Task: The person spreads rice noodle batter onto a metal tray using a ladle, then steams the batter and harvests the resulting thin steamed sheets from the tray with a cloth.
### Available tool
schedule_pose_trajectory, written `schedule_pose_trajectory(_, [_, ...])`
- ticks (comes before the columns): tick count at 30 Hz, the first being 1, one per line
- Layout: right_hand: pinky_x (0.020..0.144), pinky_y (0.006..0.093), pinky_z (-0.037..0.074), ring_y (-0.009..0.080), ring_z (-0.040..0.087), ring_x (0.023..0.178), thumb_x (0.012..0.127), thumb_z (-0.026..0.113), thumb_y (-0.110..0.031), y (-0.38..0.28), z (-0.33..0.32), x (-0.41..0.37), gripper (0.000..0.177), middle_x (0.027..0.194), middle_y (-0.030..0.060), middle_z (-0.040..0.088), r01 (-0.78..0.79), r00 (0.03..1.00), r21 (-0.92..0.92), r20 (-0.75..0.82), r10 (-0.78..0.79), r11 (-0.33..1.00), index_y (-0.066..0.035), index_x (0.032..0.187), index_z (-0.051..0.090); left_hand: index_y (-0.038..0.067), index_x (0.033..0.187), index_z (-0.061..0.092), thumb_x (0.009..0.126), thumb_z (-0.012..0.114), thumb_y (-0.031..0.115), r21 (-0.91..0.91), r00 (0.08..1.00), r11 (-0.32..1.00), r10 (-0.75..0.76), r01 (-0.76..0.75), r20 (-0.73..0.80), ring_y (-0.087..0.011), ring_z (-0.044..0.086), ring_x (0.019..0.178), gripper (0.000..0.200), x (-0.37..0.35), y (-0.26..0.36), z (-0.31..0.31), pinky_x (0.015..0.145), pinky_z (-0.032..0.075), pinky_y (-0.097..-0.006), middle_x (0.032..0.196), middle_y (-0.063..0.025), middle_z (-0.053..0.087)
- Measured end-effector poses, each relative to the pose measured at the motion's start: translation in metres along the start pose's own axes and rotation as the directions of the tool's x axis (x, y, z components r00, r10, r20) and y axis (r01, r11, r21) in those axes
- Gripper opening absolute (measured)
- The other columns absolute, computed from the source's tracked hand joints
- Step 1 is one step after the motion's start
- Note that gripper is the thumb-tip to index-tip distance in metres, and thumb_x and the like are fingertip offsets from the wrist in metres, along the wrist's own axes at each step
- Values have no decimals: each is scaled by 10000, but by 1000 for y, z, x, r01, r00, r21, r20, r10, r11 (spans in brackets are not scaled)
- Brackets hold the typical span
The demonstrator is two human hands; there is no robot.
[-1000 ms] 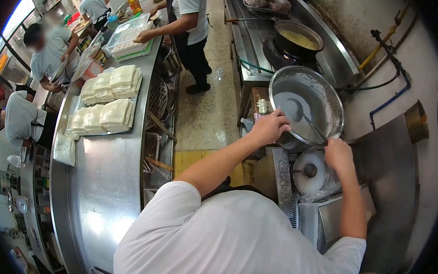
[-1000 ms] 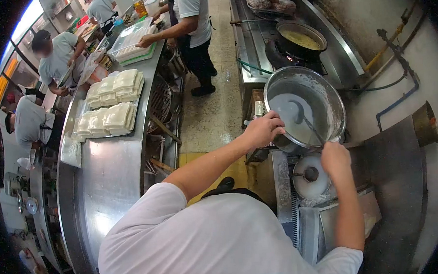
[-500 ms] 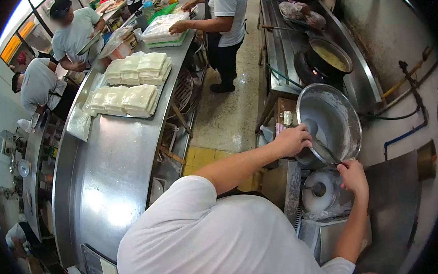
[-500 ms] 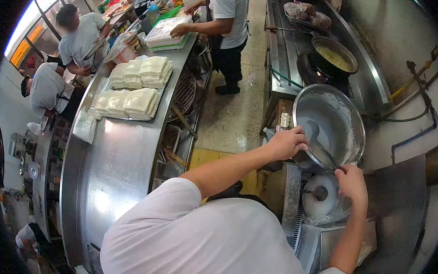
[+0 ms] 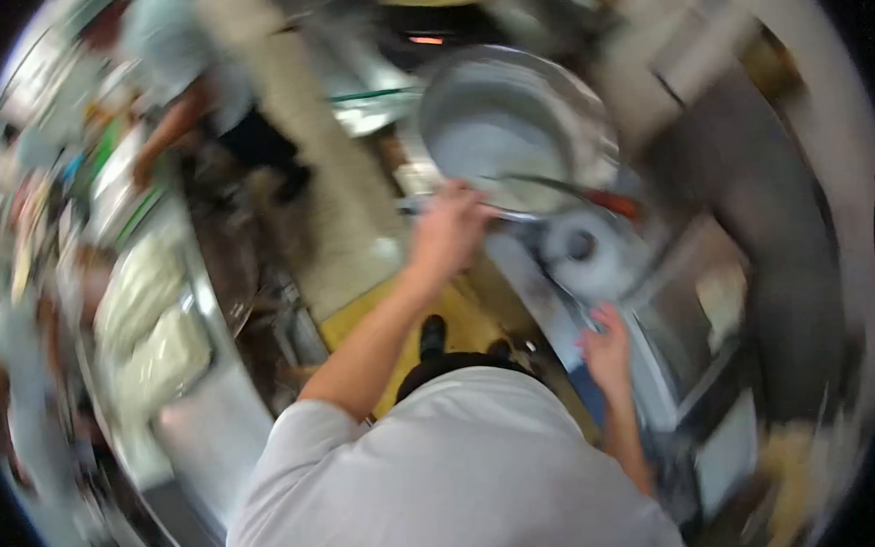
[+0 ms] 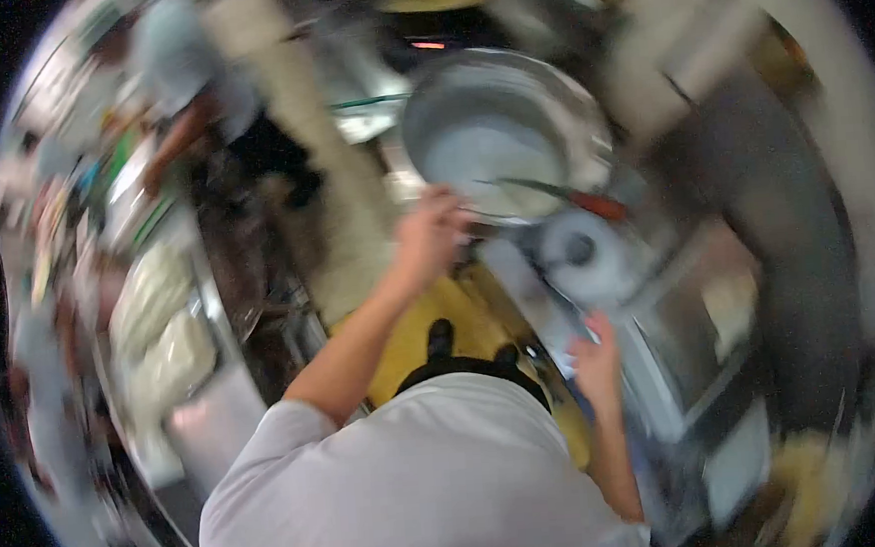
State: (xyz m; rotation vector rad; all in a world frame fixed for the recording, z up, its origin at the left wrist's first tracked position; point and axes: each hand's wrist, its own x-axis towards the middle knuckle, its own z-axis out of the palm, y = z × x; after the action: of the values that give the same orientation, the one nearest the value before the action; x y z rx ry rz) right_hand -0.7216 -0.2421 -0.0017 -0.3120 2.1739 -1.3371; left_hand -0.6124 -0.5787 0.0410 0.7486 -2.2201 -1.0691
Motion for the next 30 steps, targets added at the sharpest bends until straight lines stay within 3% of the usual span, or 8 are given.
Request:
schedule_pose_trajectory(6, [722,341,553,185,693,758,869,682,-83,13,6,-75,643,1295,204,630,-72,975,-351,-220,-7,934,13,1457,440,-3,1119,707,959,641,72,-109,976,970,214,-217,-37,-247,636,1053,188,6,-40,25,774,559,-315,1255,-159,577])
schedule_pose_trajectory(9, [962,422,508,395,618,1175,849,714,-143,7,-19,-94,627,1297,260,615,-263,908,-91,-361,215,961,23,1410,488,5,1133,700,982,620,89,-54,964,963,263,-265,-39,-241,625,1047,191,6,-47,30,768,544,-315,1258,-151,569])
schedule_pose_trajectory(17, [1062,394,452,339,579,1249,851,726,-177,120,-169,-91,625,1356,223,598,-363,705,-183,-694,142,914,-2,1412,513,11,1202,677,997,604,119,109,959,954,282,-280,-2,-235,626,1079,242,6,-35,29,857,545,-337,1297,-138,579])
schedule_pose_trajectory(21, [972,387,506,276,638,1148,874,686,-118,136,-282,-85,542,1317,159,644,-341,734,-246,-673,93,907,-33,1393,555,9,1273,642,937,671,68,215,954,950,263,-228,-148,-238,626,1148,342,-9,-9,16,891,547,-332,1413,-149,537])
schedule_pose_trajectory(22, [776,338,534,181,661,883,871,688,-130,226,-335,-64,505,1161,129,698,-33,679,-158,-728,-94,987,-9,1350,582,5,1248,638,918,697,67,26,968,991,133,-130,-215,-224,662,1048,341,-22,22,16,860,559,-315,1407,-153,531])
schedule_pose_trajectory(24, [774,413,531,290,657,866,922,584,-212,329,-445,-61,360,1008,153,693,-140,774,-564,-575,-266,814,20,1193,634,19,1260,615,908,699,52,158,951,985,115,-72,-287,-195,682,871,364,-50,61,18,741,591,-302,1387,-169,521])
schedule_pose_trajectory(25, [760,459,522,318,651,848,917,539,-212,335,-472,-67,314,971,176,693,-340,791,-915,-404,-459,219,20,1090,662,39,1262,619,903,701,59,104,939,992,101,-70,-328,-199,680,867,369,-66,55,27,735,596,-305,1381,-177,522])
schedule_pose_trajectory(30, [720,437,522,234,650,737,829,637,-125,486,-602,-68,119,713,99,634,-387,771,-904,-209,-601,-182,-68,730,672,72,1223,642,876,719,248,218,987,964,-142,155,-73,-347,680,952,397,-180,29,88,831,550,-456,1360,-203,539])
